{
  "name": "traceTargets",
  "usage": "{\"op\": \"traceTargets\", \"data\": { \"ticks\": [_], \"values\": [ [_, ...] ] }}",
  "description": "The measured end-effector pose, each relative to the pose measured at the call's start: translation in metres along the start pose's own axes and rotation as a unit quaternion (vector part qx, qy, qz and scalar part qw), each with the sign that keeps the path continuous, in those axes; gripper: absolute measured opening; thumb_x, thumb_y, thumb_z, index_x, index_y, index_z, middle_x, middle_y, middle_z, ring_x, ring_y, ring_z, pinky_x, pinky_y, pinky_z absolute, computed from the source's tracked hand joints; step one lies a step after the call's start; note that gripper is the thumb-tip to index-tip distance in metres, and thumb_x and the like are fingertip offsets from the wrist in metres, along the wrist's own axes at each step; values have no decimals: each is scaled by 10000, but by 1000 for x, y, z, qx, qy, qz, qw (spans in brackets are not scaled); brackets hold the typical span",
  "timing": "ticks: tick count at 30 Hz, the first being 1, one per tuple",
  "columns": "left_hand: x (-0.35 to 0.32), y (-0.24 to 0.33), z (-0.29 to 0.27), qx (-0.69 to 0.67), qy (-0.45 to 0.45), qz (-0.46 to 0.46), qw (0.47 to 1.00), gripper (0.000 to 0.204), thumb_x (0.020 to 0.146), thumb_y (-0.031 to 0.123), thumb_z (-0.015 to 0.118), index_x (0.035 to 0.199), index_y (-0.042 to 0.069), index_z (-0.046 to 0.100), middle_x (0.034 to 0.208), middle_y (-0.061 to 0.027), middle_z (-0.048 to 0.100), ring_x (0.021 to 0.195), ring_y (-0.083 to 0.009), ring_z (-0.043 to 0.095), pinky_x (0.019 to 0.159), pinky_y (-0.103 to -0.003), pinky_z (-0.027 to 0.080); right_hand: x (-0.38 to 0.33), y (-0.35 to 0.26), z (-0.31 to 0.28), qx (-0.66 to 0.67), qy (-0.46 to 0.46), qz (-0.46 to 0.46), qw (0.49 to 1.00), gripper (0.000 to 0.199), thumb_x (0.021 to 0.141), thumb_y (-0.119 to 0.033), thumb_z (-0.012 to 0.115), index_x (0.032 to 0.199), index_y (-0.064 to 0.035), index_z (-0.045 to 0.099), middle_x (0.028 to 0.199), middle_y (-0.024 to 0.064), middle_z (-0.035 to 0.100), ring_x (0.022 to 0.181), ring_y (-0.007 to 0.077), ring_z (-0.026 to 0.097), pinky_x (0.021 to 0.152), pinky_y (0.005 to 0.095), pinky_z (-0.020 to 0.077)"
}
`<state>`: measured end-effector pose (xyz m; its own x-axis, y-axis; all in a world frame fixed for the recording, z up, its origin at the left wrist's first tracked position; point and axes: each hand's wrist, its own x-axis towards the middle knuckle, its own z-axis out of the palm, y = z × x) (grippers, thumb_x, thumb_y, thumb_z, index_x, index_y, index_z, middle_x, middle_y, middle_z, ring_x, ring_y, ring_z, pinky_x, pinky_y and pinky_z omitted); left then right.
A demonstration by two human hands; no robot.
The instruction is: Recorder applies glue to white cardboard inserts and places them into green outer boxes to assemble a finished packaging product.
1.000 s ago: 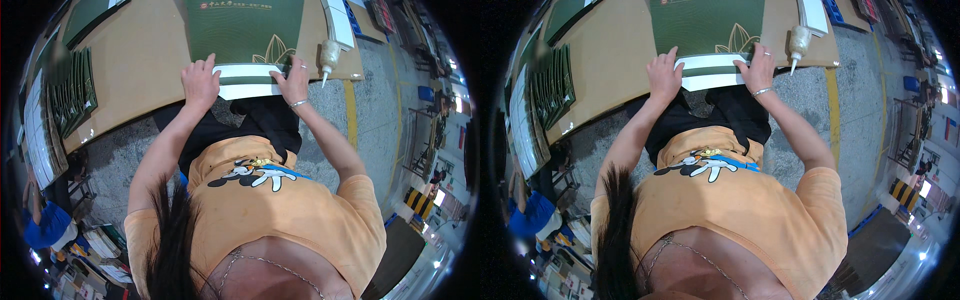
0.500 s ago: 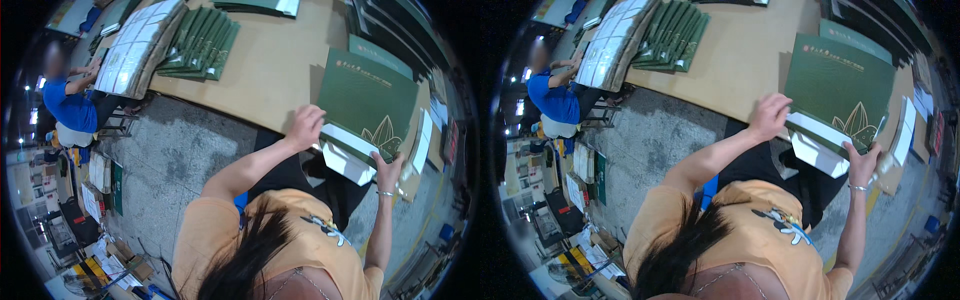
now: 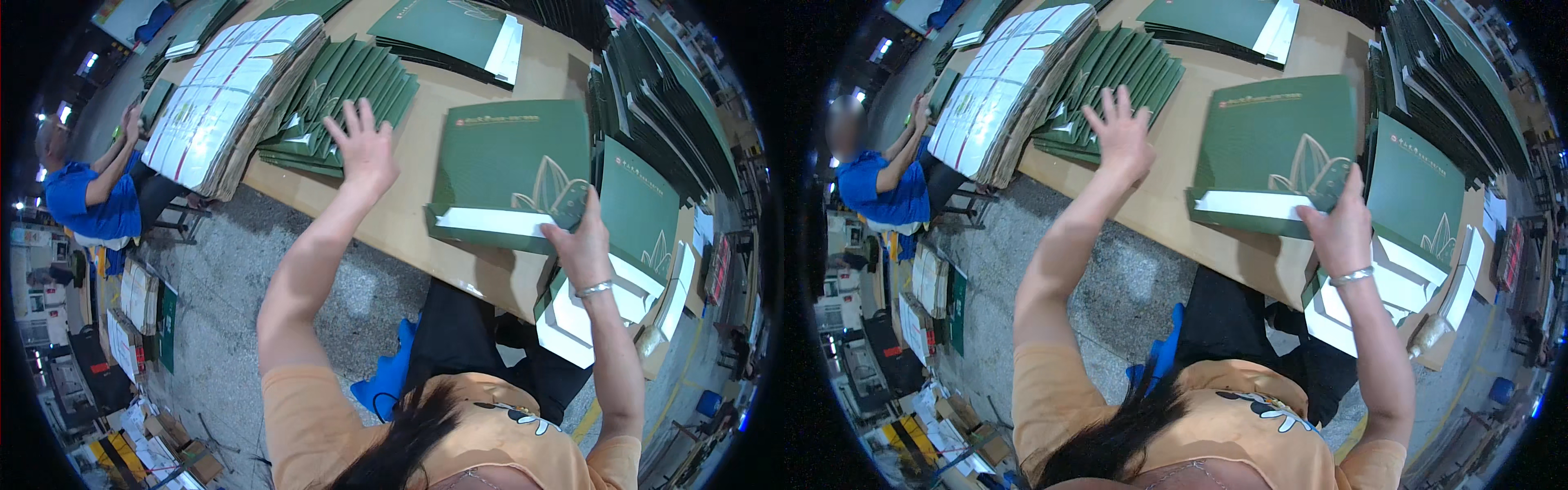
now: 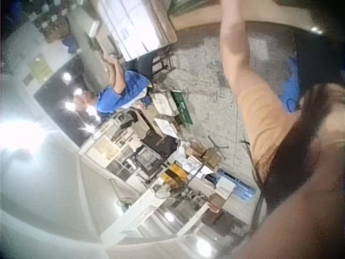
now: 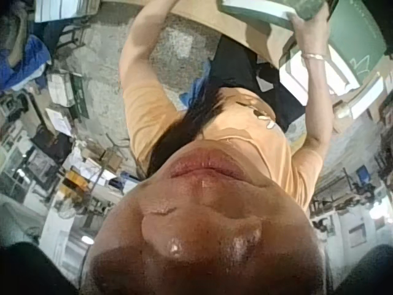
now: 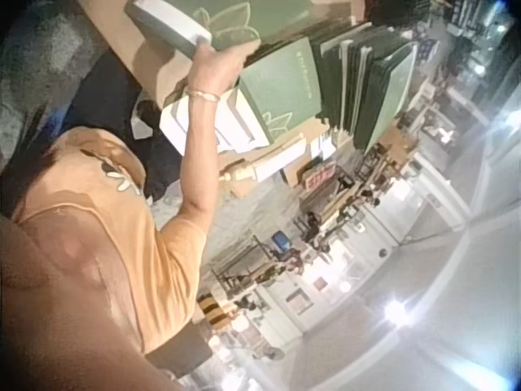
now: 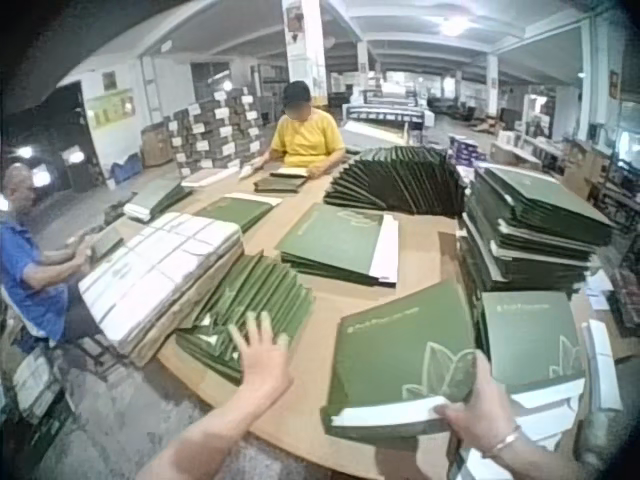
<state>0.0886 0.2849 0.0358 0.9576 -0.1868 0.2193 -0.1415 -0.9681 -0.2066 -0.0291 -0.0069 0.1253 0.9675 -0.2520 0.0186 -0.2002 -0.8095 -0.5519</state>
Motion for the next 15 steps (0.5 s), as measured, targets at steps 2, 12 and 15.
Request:
{"op": "traceTargets", "data": {
  "ticks": [2, 12, 15],
  "values": [
    [0, -13, -16, -105, -19, -60, 992, 442, 684, 161, 652, 1111, 47, 629, 1484, -253, 240, 1379, -486, 153, 1047, -719, 63, 9, -14, 28, 24, -11, -4, 1000, 853, 681, -101, 796, 1362, 65, 311, 1058, 273, 635, 902, 377, 660, 805, 408, 537],
    [-4, -40, -16, -134, -4, -36, 990, 684, 648, 267, 706, 1301, 151, 539, 1494, -181, 281, 1391, -452, 149, 1029, -746, 70, 47, -122, 292, 322, -13, 3, 947, 659, 760, -123, 745, 1285, 31, 377, 1005, 185, 644, 793, 278, 660, 703, 382, 550],
    [-11, -36, -3, -135, 8, 4, 991, 683, 696, 316, 704, 1334, 174, 505, 1501, -154, 282, 1401, -417, 160, 1031, -744, 89, 55, -109, 301, 291, -34, 16, 956, 599, 810, -199, 709, 1270, 34, 404, 887, 146, 643, 626, 227, 639, 536, 356, 539]
  ]
}}
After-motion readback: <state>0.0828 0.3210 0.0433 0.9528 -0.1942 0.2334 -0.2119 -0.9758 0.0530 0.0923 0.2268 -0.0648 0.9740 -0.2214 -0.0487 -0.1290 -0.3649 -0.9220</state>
